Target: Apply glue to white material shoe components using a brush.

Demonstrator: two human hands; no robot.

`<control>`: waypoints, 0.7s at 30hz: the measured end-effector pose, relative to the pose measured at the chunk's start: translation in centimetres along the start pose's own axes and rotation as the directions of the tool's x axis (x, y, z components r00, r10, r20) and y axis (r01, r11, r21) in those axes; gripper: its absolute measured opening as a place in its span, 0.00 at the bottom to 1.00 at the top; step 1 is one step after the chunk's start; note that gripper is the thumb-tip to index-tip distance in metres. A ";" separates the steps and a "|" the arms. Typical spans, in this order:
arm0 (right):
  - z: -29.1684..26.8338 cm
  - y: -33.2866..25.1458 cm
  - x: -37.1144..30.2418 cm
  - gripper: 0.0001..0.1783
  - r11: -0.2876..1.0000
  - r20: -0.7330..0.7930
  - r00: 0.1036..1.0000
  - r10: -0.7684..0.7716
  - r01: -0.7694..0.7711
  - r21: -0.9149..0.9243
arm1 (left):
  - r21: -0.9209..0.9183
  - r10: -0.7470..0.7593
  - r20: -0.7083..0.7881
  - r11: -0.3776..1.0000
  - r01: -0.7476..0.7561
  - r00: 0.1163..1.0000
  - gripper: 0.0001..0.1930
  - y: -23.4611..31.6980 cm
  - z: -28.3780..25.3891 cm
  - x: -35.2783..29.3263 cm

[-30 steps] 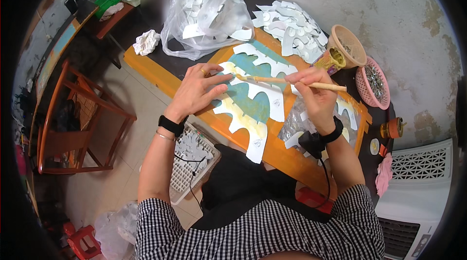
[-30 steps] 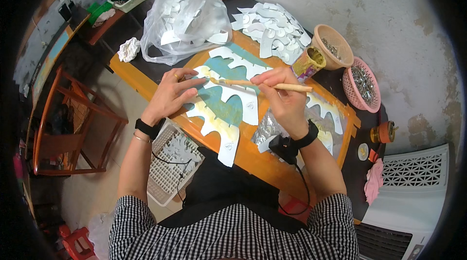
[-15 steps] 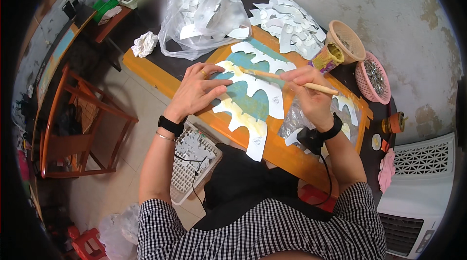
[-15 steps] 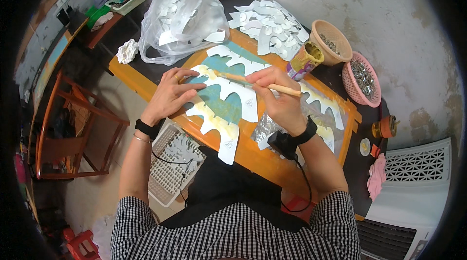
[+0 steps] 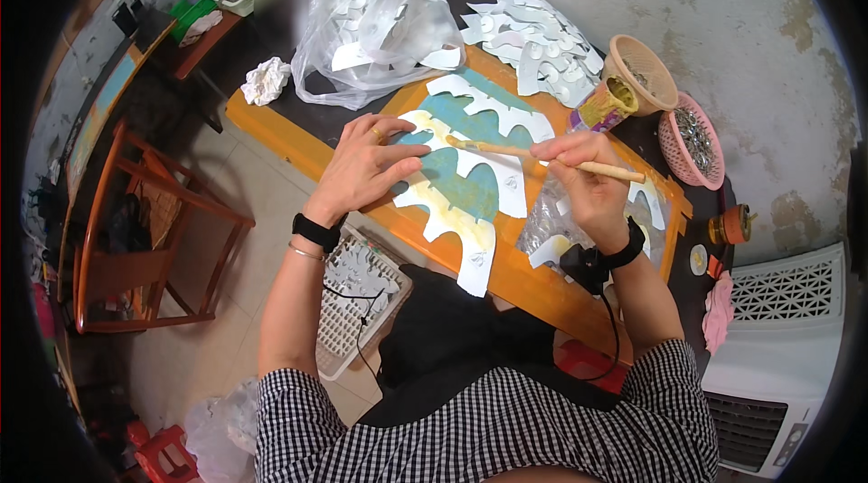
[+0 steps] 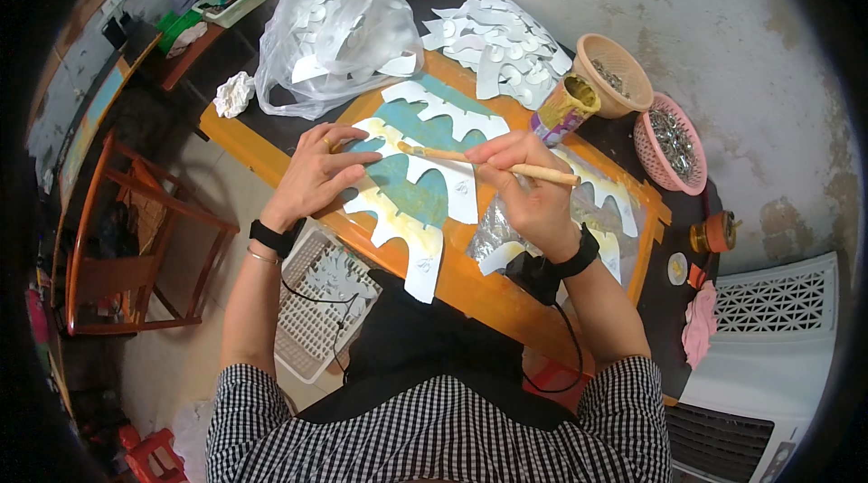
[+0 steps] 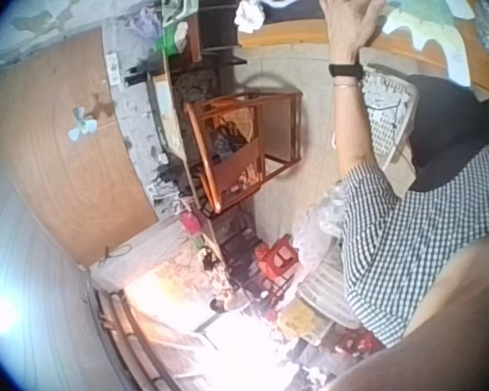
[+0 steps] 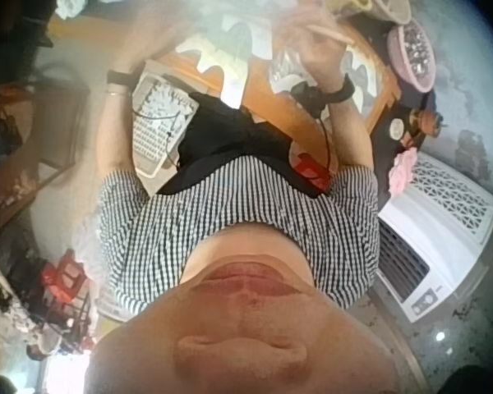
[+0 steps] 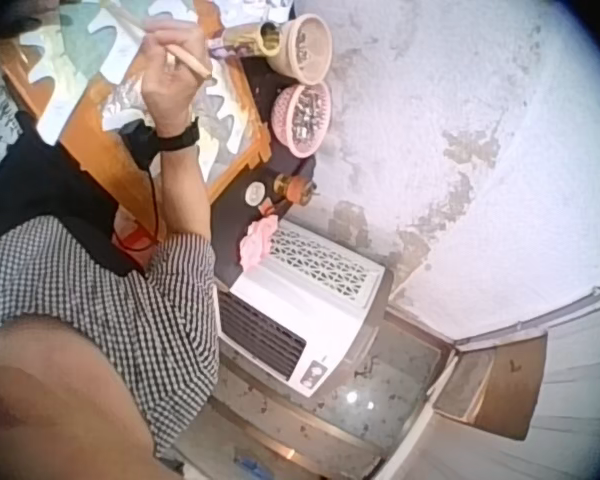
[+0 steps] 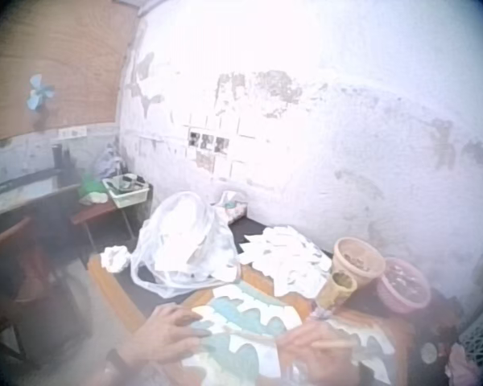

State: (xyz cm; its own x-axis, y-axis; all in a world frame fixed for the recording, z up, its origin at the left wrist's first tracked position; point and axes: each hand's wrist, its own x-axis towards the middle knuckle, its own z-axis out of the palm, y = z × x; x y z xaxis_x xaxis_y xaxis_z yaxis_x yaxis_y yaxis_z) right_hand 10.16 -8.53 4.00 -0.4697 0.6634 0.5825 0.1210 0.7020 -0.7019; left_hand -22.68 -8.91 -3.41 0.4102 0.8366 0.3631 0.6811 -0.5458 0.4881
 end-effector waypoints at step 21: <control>0.3 -1.1 -2.1 0.08 0.960 0.392 0.897 -0.203 0.261 -0.100 | 0.015 0.020 -0.033 1.000 -0.020 0.999 0.20 0.0 0.2 0.1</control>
State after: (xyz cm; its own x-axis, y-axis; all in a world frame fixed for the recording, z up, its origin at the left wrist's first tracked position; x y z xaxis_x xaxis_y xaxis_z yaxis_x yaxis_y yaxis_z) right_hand 10.70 -10.79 3.45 -0.7890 0.3511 0.5043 0.0812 0.8731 -0.4808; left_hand -22.55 -8.81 -3.56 0.4037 0.8235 0.3986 0.6822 -0.5613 0.4686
